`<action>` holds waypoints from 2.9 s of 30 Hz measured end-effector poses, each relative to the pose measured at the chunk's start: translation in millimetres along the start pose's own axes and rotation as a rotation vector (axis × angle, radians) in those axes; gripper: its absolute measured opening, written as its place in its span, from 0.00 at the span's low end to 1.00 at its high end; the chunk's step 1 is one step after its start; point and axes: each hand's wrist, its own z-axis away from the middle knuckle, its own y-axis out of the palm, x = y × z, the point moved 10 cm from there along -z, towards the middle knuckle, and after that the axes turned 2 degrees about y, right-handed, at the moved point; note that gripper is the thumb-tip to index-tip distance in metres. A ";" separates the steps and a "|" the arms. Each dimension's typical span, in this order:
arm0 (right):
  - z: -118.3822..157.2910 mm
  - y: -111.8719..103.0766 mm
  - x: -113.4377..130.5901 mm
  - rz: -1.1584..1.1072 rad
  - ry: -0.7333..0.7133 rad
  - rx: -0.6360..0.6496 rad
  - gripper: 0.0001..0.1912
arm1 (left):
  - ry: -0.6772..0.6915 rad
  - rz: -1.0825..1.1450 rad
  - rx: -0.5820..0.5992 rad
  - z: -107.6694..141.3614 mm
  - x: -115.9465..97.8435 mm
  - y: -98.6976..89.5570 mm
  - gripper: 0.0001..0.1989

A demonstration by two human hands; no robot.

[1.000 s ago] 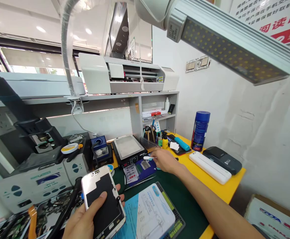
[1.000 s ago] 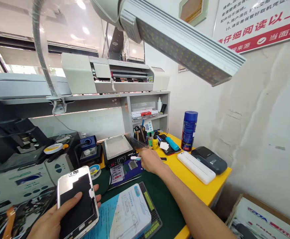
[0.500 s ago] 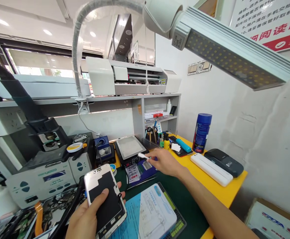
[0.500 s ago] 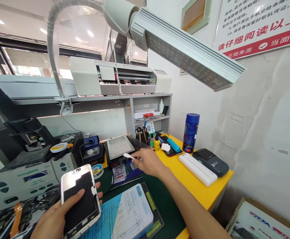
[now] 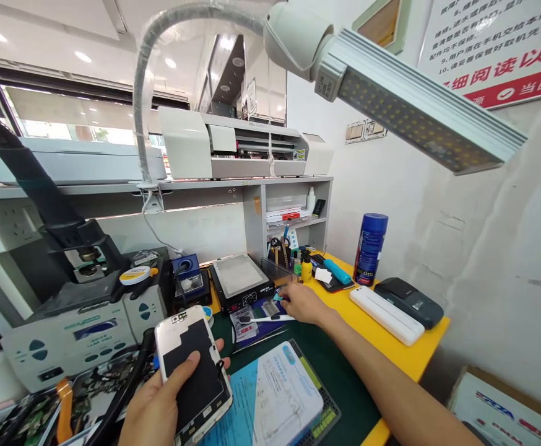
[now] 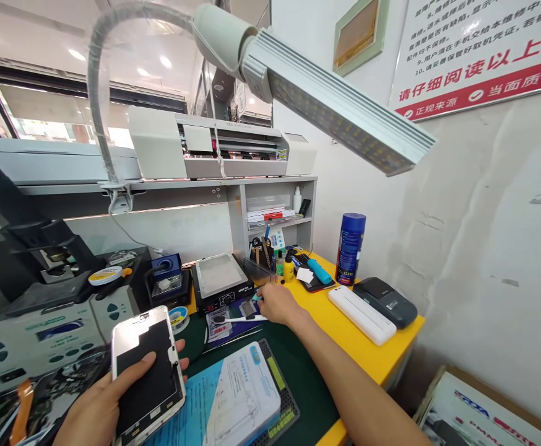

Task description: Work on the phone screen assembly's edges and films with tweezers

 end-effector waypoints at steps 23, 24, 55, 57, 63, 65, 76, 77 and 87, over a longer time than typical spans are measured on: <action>11.3 12.7 18.9 0.123 -0.056 0.130 0.14 | 0.003 0.004 0.005 2.9 -1.6 -3.6 0.18; 11.0 11.7 18.1 0.133 -0.048 0.120 0.14 | 0.007 0.003 0.011 3.0 -1.9 -2.6 0.18; 4.5 21.9 29.2 0.144 -0.070 0.092 0.15 | 0.014 0.019 0.041 1.1 -3.8 0.9 0.20; 2.6 21.7 21.9 0.165 -0.015 0.077 0.14 | 0.019 0.018 0.068 -0.6 -2.1 2.1 0.20; -2.1 26.9 4.9 0.183 0.100 0.095 0.14 | 0.029 0.006 0.092 -5.6 2.6 2.9 0.22; -3.0 28.9 2.9 0.169 0.109 0.112 0.14 | 0.039 0.002 0.083 -6.2 2.1 1.5 0.23; -1.1 26.4 12.1 0.117 0.050 0.115 0.14 | 0.015 0.018 0.093 -16.5 8.9 -4.7 0.23; -0.8 26.2 13.1 0.114 0.044 0.114 0.14 | -0.002 0.021 0.112 -17.5 10.8 -3.3 0.24; 1.0 25.0 36.6 0.211 0.054 0.008 0.16 | 0.049 -0.018 0.118 -9.7 5.1 3.1 0.21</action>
